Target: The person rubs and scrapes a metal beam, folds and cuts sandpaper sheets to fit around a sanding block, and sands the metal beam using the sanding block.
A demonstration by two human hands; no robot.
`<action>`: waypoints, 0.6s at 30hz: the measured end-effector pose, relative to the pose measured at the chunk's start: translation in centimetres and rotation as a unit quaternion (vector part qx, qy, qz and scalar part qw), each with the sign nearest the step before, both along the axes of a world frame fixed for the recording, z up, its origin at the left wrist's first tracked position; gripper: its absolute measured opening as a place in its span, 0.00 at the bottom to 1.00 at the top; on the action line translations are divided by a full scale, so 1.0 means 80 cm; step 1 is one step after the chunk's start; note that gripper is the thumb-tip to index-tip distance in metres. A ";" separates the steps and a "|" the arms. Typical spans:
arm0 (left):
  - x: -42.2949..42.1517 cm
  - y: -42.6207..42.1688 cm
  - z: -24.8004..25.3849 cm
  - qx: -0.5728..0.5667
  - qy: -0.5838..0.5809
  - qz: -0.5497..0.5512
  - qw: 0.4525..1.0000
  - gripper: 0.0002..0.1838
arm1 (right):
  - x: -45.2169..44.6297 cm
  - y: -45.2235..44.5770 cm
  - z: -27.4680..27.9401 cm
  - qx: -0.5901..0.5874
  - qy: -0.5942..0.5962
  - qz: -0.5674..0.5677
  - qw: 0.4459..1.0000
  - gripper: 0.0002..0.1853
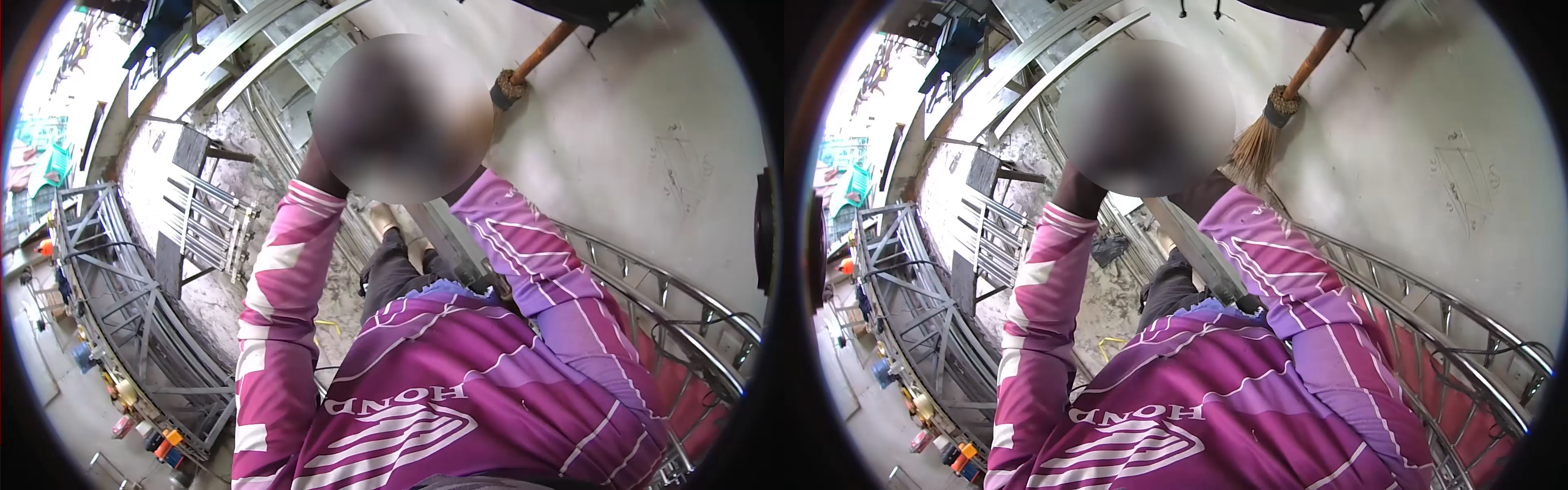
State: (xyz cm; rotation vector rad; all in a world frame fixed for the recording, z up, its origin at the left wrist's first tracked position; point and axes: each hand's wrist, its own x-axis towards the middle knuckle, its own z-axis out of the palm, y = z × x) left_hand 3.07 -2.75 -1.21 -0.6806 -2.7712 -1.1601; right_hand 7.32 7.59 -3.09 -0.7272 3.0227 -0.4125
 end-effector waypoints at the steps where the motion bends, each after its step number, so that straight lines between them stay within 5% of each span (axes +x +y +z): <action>1: 0.003 -0.002 0.001 -0.006 0.001 -0.007 1.000 0.28 | -0.002 0.000 0.011 0.013 -0.105 0.007 0.994 0.37; 3: 0.014 -0.006 0.008 0.292 -0.049 0.051 0.954 0.22 | 0.029 0.009 -0.011 -0.062 0.001 0.001 0.998 0.37; 4: 0.023 -0.012 0.008 0.216 0.066 0.066 0.972 0.20 | 0.044 0.016 -0.021 -0.131 0.109 0.005 0.985 0.37; 5: 0.039 -0.017 -0.006 0.118 0.138 0.069 0.981 0.19 | 0.062 0.028 -0.004 -0.132 0.074 0.029 0.988 0.36; 7: 0.083 -0.007 -0.049 0.115 0.117 0.074 0.984 0.16 | 0.084 0.061 0.016 -0.306 -0.061 0.012 0.950 0.32; 10: 0.115 0.010 -0.028 -0.015 0.063 0.006 0.998 0.25 | 0.110 0.108 -0.017 -0.445 -0.054 0.008 0.894 0.29; 14: 0.137 0.029 -0.027 -0.230 0.142 0.142 0.952 0.34 | 0.142 0.149 -0.013 -0.554 -0.072 -0.111 0.822 0.32; 18: 0.179 0.046 -0.031 -0.258 0.096 0.092 0.957 0.38 | 0.158 0.149 -0.026 -0.654 -0.135 -0.194 0.719 0.31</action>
